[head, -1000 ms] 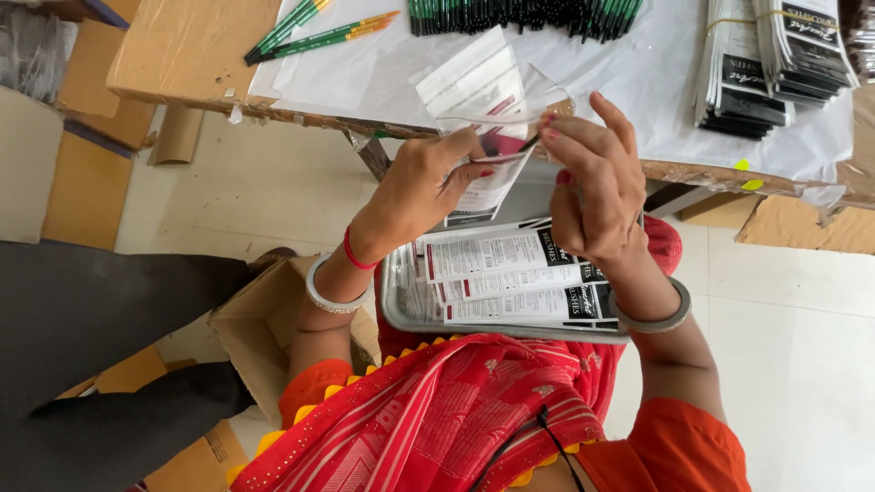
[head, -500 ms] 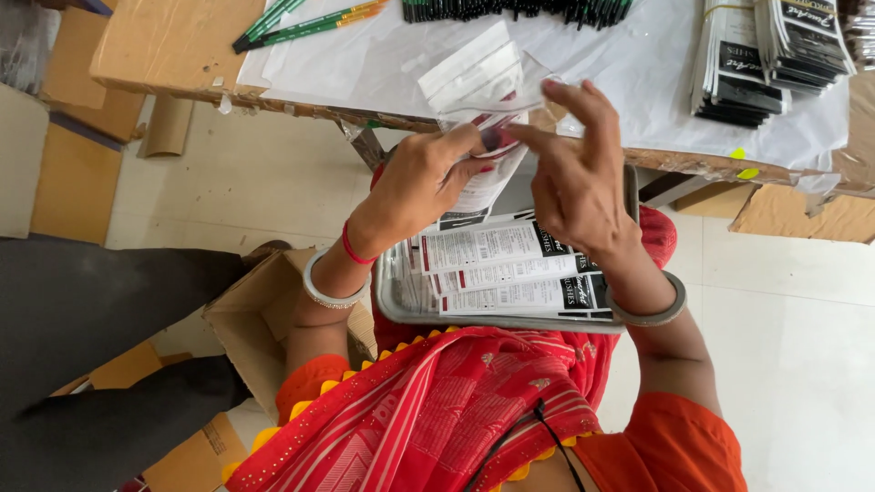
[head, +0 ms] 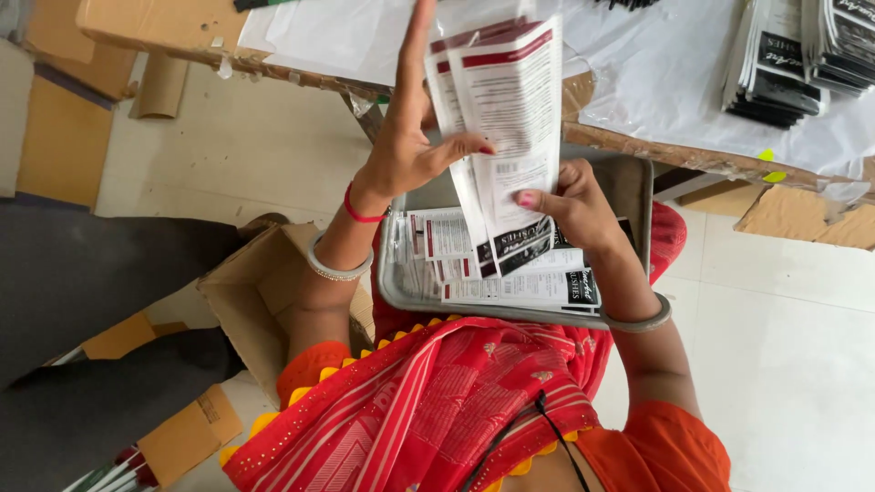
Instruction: The person picks up paintbrushes from a table and places them into plastic sleeves by hand, and then organizes the filled sleeves into a metal tray.
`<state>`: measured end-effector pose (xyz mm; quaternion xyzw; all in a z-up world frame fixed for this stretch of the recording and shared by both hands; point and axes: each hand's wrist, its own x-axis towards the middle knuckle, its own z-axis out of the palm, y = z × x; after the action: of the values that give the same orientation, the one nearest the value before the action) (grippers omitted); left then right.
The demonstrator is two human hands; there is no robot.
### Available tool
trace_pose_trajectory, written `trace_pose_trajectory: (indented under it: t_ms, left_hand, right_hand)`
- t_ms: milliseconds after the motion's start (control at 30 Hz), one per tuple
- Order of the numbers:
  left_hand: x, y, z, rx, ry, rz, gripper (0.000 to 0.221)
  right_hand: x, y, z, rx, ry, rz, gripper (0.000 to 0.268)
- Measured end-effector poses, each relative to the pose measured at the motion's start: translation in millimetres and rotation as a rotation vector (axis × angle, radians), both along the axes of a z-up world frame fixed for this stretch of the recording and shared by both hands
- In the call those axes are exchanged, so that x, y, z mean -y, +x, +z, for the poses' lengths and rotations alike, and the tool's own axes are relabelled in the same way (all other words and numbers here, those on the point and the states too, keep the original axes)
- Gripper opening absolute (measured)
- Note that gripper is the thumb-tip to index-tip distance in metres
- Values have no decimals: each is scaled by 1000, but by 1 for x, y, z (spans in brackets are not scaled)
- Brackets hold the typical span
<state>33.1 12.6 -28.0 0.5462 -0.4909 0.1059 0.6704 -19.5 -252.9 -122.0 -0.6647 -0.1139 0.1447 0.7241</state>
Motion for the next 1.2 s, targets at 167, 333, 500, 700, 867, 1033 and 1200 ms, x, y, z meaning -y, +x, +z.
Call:
trace_pose_trajectory:
  t_ms: [167,333,500,700,867,1033,1200]
  left_hand:
    - [-23,16,-51,-332,-102,116,98]
    - [-41,9,-62,-258,19,334,68]
    - [-8,-4,-104,-466,-56,304,40]
    - [7,-48,-53,-251,11,165,55]
    - [-39,-59,-53,-231,369,282,41]
    - [-58,-65,-78,-230,456,300,27]
    - [-49,-74,-129,-384,391,105,19]
  right_hand:
    - [41,-8,-23,54,421,-68,29]
    - [87,-9,-36,-6,18,293,31]
    - [11,-13,54,529,-744,107,55]
    - [-58,7,64,510,59,-87,34]
    - [-86,14,64,590,-420,-133,51]
    - [-103,90,70,668,-326,409,44]
    - [-173,213,92,897,-525,332,27]
